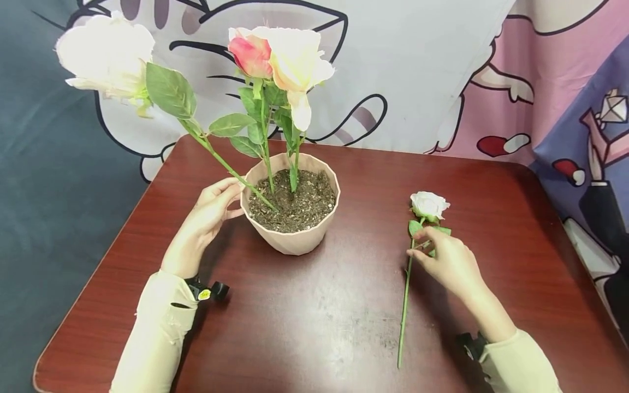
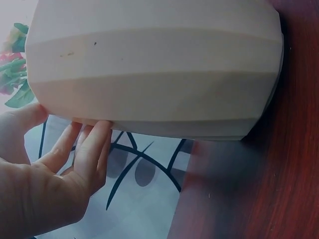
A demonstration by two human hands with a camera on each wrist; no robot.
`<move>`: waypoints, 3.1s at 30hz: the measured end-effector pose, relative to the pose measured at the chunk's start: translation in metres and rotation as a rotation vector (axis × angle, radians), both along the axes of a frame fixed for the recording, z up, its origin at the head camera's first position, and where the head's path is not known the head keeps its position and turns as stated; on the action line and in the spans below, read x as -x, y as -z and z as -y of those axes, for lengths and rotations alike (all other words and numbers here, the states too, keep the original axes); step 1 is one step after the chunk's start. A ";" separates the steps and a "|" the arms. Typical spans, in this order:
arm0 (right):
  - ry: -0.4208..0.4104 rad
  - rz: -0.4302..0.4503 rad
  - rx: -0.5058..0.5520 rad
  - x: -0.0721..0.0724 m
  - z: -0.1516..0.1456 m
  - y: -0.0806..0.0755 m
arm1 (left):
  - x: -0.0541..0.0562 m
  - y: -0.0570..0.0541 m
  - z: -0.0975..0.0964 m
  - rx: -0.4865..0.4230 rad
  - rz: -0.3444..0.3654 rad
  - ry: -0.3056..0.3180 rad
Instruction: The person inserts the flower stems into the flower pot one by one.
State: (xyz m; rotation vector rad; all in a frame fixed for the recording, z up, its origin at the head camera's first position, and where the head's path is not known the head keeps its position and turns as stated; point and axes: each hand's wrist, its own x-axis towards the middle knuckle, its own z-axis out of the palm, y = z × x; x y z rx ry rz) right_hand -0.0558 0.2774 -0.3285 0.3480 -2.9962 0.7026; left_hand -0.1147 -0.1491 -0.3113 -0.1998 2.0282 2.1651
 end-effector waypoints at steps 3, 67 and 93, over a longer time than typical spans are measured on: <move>0.000 0.069 -0.015 -0.010 -0.006 0.009 | 0.000 0.001 0.001 0.005 0.007 -0.003; -0.170 0.284 0.489 -0.013 0.010 -0.023 | 0.000 0.001 0.000 -0.032 -0.001 -0.007; -0.419 -0.288 1.206 0.046 0.093 -0.099 | 0.000 0.003 -0.005 0.005 -0.010 -0.021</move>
